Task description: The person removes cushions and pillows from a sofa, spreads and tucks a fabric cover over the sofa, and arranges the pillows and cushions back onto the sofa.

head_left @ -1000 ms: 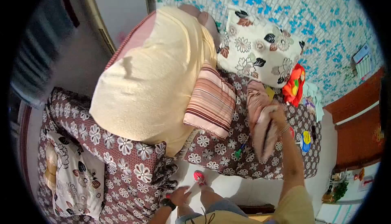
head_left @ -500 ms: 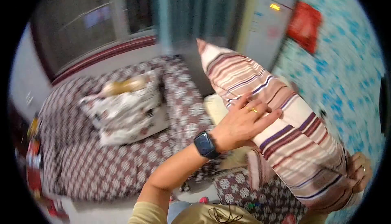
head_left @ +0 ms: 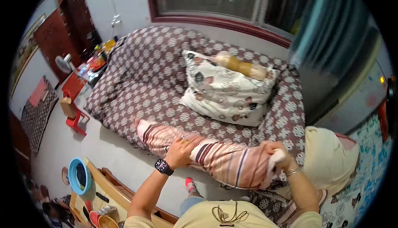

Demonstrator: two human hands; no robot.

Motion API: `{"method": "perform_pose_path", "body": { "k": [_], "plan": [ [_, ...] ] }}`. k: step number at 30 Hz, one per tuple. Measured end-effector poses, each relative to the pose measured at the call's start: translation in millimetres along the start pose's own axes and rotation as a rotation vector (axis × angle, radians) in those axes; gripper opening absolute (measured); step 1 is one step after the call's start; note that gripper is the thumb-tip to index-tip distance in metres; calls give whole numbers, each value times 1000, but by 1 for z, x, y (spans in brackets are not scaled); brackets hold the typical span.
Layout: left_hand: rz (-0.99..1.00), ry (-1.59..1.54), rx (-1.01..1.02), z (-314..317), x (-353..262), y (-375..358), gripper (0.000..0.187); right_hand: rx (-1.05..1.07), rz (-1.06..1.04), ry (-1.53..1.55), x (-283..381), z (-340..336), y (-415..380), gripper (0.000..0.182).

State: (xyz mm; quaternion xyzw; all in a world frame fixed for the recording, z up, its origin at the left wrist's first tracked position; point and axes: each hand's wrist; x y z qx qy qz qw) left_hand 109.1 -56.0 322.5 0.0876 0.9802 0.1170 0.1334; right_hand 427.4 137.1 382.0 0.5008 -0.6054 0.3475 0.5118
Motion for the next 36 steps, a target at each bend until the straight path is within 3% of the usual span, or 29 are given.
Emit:
{"method": "perform_pose_path", "body": {
  "k": [2, 3, 5, 9, 10, 11, 13, 14, 17, 18, 21, 22, 23, 25, 27, 29, 31, 33, 34, 36],
  "plan": [
    [-166, -52, 207, 15, 44, -48, 59, 0, 141, 117, -55, 37, 47, 28],
    [-140, -66, 150, 29, 72, -72, 62, 13, 179, 169, -83, 55, 69, 26],
    [-217, -62, 235, 29, 104, -107, 68, 24, 177, 423, -105, 92, 105, 24],
    [-355, -46, 324, 19, 137, -142, 61, -54, 342, 615, -160, 128, 124, 28],
    [-294, -1, 154, 16, 144, -142, 44, -107, 396, 664, -168, 136, 127, 33],
    [-314, -3, 228, 19, 154, -148, 42, -159, 444, 711, -174, 142, 131, 40],
    [-360, 1, 370, 28, 176, -162, 41, -93, 435, 704, -177, 152, 136, 61],
    [-327, 37, 338, 23, 182, -161, 31, -60, 429, 700, -177, 157, 139, 73],
    [-278, 116, 308, 16, 211, -155, 31, 130, 532, 410, -165, 173, 171, 77],
    [-290, 150, 356, 12, 221, -151, 36, 8, 477, 348, -198, 184, 169, 68],
    [-237, 162, 253, -6, 269, -132, 43, -92, 572, 180, -196, 182, 219, 60],
    [-270, 127, 248, -12, 286, -125, 33, -140, 569, 199, -208, 183, 233, 56],
    [-281, 147, 261, -21, 306, -118, 35, -73, 613, 140, -223, 176, 250, 57],
    [-292, 192, 285, -40, 354, -96, 40, -205, 685, 75, -231, 169, 290, 57],
    [-209, 235, 255, -81, 395, -54, 48, -229, 660, 111, -173, 145, 364, 55],
    [-208, 334, 242, -83, 474, -17, 63, -314, 573, 42, -141, 121, 436, 48],
    [-419, 482, 252, -112, 511, 38, 65, -563, 390, -103, -183, 99, 503, 41],
    [-612, 514, -98, -93, 570, 56, 63, -862, 210, -202, -239, 75, 556, 35],
    [-728, 442, -138, -77, 589, 64, 61, -969, 113, -166, -266, 67, 571, 31],
    [-845, 216, -95, -40, 608, 69, 59, -961, 155, -209, -277, 77, 564, 26]
  ]
}}
Point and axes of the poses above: each hand's wrist, its own y-axis towards the middle knuckle, its own z-axis out of the palm, x = y × z, and after that the axes turned 9 degrees about x, right-handed
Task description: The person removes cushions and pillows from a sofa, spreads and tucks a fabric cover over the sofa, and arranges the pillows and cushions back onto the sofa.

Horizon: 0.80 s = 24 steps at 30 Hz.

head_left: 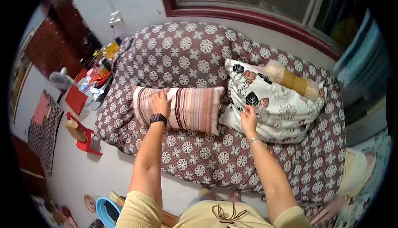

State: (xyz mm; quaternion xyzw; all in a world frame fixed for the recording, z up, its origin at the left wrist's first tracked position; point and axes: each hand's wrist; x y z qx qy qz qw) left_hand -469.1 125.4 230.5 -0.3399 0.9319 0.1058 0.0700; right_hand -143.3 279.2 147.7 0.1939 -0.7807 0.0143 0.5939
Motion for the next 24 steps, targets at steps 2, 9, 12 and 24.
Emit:
{"method": "perform_pose_path", "body": {
  "k": [2, 9, 12, 24],
  "plan": [
    [281, 301, 62, 65, 15, -26, 48, 185, -7, -125, 4, -19, -42, 21],
    [666, 389, 1372, 196, 57, -188, 35, 1233, 1070, -850, -113, -159, -400, 31],
    [759, 444, 1463, 217, 36, -215, 35, 1152, 1485, -1042, -118, -199, -570, 37],
    [1243, 806, 1281, 268, -220, -228, 39, -14, 1562, -92, -35, -210, -730, 23]
  ]
}}
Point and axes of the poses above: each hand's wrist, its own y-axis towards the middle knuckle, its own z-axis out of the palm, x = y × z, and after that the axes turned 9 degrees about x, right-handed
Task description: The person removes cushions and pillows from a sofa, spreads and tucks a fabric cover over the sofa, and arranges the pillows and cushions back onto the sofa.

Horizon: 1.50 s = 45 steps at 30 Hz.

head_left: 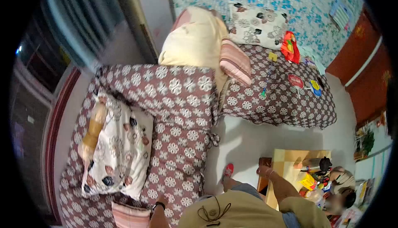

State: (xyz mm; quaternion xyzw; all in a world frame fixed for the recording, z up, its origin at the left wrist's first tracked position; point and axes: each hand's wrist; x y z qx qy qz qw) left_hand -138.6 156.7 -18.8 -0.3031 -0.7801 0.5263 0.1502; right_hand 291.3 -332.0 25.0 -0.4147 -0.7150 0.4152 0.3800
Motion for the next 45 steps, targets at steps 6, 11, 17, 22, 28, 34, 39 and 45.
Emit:
{"method": "perform_pose_path", "body": {
  "k": [6, 11, 17, 22, 28, 34, 39, 45],
  "plan": [
    [299, 100, -356, -156, -151, 87, 26, 47, -107, -61, -10, 4, 16, 26],
    [280, 454, -149, -229, -352, 40, 26, -81, -179, -58, -68, -22, 45, 26],
    [579, 551, 110, -256, -473, 86, 21, -195, 148, 226, -102, -108, 71, 27],
    [707, 408, 193, -323, -564, 134, 18, -223, 236, 413, -114, -170, 103, 33],
    [834, -51, -784, -499, -710, 207, 61, -202, 211, 548, -112, -244, 135, 29],
    [525, -361, -520, -601, -769, 358, 95, -144, 47, 646, -112, -334, 147, 35],
    [141, -403, -619, -607, -838, 296, 106, -171, -103, 695, -136, -399, 164, 36],
    [572, -466, -839, -602, -934, 224, 61, 85, -122, 1636, -141, -520, 225, 68]
  ]
}}
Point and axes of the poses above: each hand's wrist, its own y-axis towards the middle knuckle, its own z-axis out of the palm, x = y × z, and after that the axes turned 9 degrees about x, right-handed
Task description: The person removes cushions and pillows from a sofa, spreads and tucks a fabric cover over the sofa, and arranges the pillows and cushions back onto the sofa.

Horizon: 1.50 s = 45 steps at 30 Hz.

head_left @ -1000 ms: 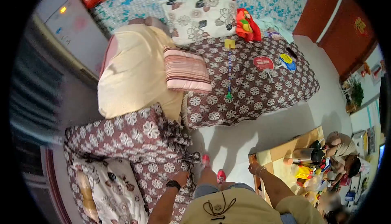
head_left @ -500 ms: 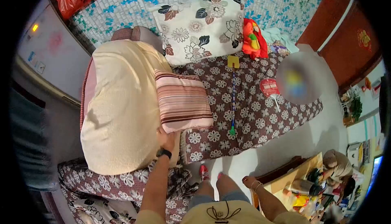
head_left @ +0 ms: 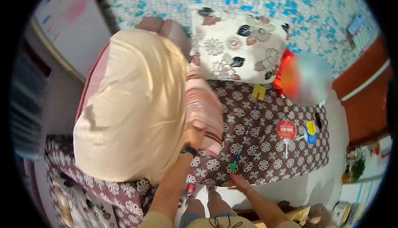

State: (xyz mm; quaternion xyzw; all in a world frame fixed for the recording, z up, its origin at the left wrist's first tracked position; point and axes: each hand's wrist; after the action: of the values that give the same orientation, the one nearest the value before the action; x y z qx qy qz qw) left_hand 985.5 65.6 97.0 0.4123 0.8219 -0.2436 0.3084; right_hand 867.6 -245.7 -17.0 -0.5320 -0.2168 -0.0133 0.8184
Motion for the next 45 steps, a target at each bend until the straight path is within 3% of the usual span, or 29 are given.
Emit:
{"method": "perform_pose_path", "body": {
  "k": [2, 4, 5, 7, 10, 14, 16, 17, 18, 20, 23, 25, 26, 28, 30, 32, 34, 36, 37, 38, 40, 41, 42, 45],
  "plan": [
    [71, -256, 126, -24, -38, -15, 56, -147, -1, 295, 53, 23, -2, 68],
    [231, -207, 1, -83, -89, -48, 53, -105, -41, 445, 85, 25, 16, 86],
    [310, -250, -52, -111, -99, -66, 51, 114, -162, 452, 91, 22, 30, 84],
    [383, -336, -120, -175, -107, -109, 49, 121, -177, 485, 109, 46, 41, 79],
    [432, -387, -128, -277, -94, -195, 43, 171, -207, 383, 108, 90, 40, 70],
    [634, -242, -253, -384, -27, -328, 58, 323, -244, 106, 106, 172, -5, 59],
    [327, -177, -448, -421, 1, -410, 72, 432, -274, -56, 105, 230, -32, 54],
    [280, -68, -466, -439, 25, -448, 87, 497, -292, -148, 101, 267, -46, 51],
    [203, -122, -454, -443, 59, -485, 91, 564, -305, -240, 92, 308, -57, 48],
    [-14, -327, -627, -431, 127, -561, 92, 697, -318, -413, 57, 387, -77, 43],
    [-132, -934, -908, -400, 210, -660, 80, 907, -307, -686, -71, 493, -102, 35],
    [-407, -894, -1025, -354, 265, -702, 61, 995, -486, -870, -142, 547, -131, 26],
    [-438, -944, -1071, -341, 279, -716, 54, 1020, -607, -963, -173, 576, -147, 22],
    [-483, -1042, -1130, -318, 301, -729, 42, 957, -382, -1147, -208, 594, -132, 21],
    [-579, -1158, -1126, -279, 328, -741, 31, 954, -590, -1344, -221, 606, -118, 28],
    [-580, -1142, -1074, -259, 357, -746, 35, 935, -472, -1449, -224, 612, -98, 31],
    [-640, -1135, -1177, -276, 367, -726, 52, 979, -499, -1400, -223, 622, -84, 33],
    [-651, -637, -1310, -239, 441, -721, 75, 565, -740, -1609, -249, 609, -28, 39],
    [-795, -881, -1213, -246, 447, -716, 90, 570, -776, -1689, -255, 600, -14, 43],
    [-947, -683, -1231, -245, 469, -703, 90, 584, -806, -1766, -258, 597, -14, 48],
    [-1000, -823, -1174, -258, 481, -679, 86, 884, -558, -1712, -251, 584, -28, 47],
    [-909, -666, -1131, -260, 487, -659, 82, 931, -498, -1752, -239, 580, -53, 43],
    [-813, -508, -1083, -263, 492, -639, 78, 1063, -912, -1780, -230, 565, -52, 43],
    [-583, -555, -954, -299, 464, -556, 68, 1006, -777, -1675, -171, 541, -78, 35]
  ]
}}
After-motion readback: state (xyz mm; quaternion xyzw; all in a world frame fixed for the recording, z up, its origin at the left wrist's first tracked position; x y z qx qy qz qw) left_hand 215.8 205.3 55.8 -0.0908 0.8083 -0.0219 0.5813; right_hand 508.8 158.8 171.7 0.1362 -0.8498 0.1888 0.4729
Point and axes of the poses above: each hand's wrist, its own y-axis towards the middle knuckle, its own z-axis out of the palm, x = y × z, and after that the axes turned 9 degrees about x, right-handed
